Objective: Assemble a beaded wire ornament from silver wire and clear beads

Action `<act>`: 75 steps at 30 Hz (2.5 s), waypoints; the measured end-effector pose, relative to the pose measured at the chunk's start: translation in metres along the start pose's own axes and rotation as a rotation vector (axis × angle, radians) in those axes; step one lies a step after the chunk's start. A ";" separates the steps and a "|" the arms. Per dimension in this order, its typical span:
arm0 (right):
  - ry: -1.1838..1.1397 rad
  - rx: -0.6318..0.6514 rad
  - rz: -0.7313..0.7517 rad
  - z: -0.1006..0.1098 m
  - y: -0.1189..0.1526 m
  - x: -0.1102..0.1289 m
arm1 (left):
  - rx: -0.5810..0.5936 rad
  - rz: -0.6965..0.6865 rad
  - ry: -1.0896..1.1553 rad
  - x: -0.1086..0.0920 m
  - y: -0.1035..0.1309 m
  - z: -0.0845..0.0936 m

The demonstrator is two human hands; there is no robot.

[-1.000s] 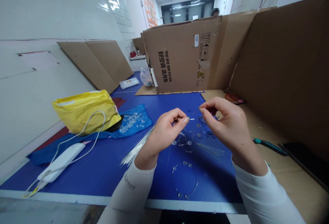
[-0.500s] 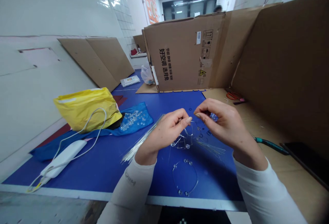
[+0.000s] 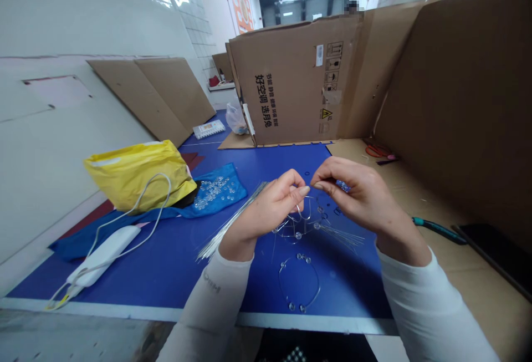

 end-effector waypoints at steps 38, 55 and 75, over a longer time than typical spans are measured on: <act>-0.787 0.028 -0.417 -0.017 -0.004 -0.029 | -0.048 0.027 0.313 0.002 -0.006 0.002; -0.503 -0.122 -0.322 -0.016 -0.005 -0.012 | -0.266 -0.143 0.275 -0.001 0.000 0.010; -0.552 -0.051 -0.378 -0.017 -0.004 -0.010 | -0.321 -0.229 0.091 -0.002 0.003 0.008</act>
Point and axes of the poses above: each hand's wrist, its own y-axis away from the middle knuckle, its own z-axis out of the back of the hand, x = y × z, the point moved 5 cm from there along -y, towards the middle knuckle, and after that the axes turned 9 degrees about x, right-handed, at the moved point
